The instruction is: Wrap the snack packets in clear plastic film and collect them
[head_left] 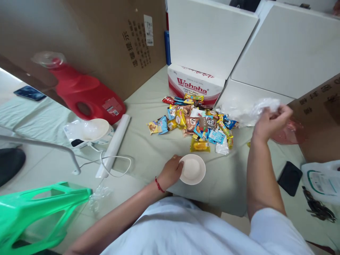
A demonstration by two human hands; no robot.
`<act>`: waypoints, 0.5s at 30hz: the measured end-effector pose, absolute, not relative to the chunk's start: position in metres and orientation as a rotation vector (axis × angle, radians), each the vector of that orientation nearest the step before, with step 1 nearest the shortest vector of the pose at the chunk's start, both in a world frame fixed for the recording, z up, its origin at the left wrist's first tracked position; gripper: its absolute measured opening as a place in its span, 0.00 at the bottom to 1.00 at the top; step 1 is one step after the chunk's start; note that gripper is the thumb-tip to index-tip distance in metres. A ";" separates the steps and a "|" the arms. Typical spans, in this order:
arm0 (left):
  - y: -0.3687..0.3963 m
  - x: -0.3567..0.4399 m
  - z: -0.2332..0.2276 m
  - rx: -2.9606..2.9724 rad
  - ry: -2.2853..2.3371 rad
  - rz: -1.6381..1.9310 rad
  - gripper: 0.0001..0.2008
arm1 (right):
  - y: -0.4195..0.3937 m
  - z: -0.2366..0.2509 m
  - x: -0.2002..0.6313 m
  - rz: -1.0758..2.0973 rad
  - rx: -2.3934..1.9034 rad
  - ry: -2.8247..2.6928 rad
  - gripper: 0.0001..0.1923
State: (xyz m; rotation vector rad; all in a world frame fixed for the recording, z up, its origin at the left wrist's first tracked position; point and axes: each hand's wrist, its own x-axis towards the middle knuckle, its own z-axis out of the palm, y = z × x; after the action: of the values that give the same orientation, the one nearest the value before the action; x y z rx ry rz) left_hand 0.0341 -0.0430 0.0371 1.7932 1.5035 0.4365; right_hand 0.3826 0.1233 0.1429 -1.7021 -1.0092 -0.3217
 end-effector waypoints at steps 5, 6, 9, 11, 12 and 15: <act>-0.049 0.042 0.049 1.711 1.444 0.540 0.18 | 0.231 0.123 0.421 0.092 -2.122 -1.436 0.26; -0.051 0.043 0.051 1.691 1.426 0.559 0.18 | 0.233 0.122 0.423 0.121 -2.132 -1.486 0.28; -0.055 0.049 0.053 1.591 1.361 0.603 0.16 | 0.188 0.136 0.425 -0.087 -1.927 -1.561 0.34; -0.056 0.057 0.051 1.467 1.285 0.610 0.15 | 0.122 0.151 0.420 -0.163 -1.663 -1.692 0.35; -0.056 0.064 0.050 1.396 1.240 0.604 0.14 | 0.081 0.156 0.414 -0.120 -1.525 -1.789 0.32; -0.055 0.090 0.050 1.265 1.084 0.550 0.16 | -0.041 0.152 0.386 0.297 -1.158 -2.356 0.29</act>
State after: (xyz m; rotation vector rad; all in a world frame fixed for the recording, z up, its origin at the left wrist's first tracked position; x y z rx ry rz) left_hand 0.0901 -0.0545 0.0496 1.2653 1.0837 0.5500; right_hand 0.3856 -0.0414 0.1522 -1.1580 -2.3555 0.2973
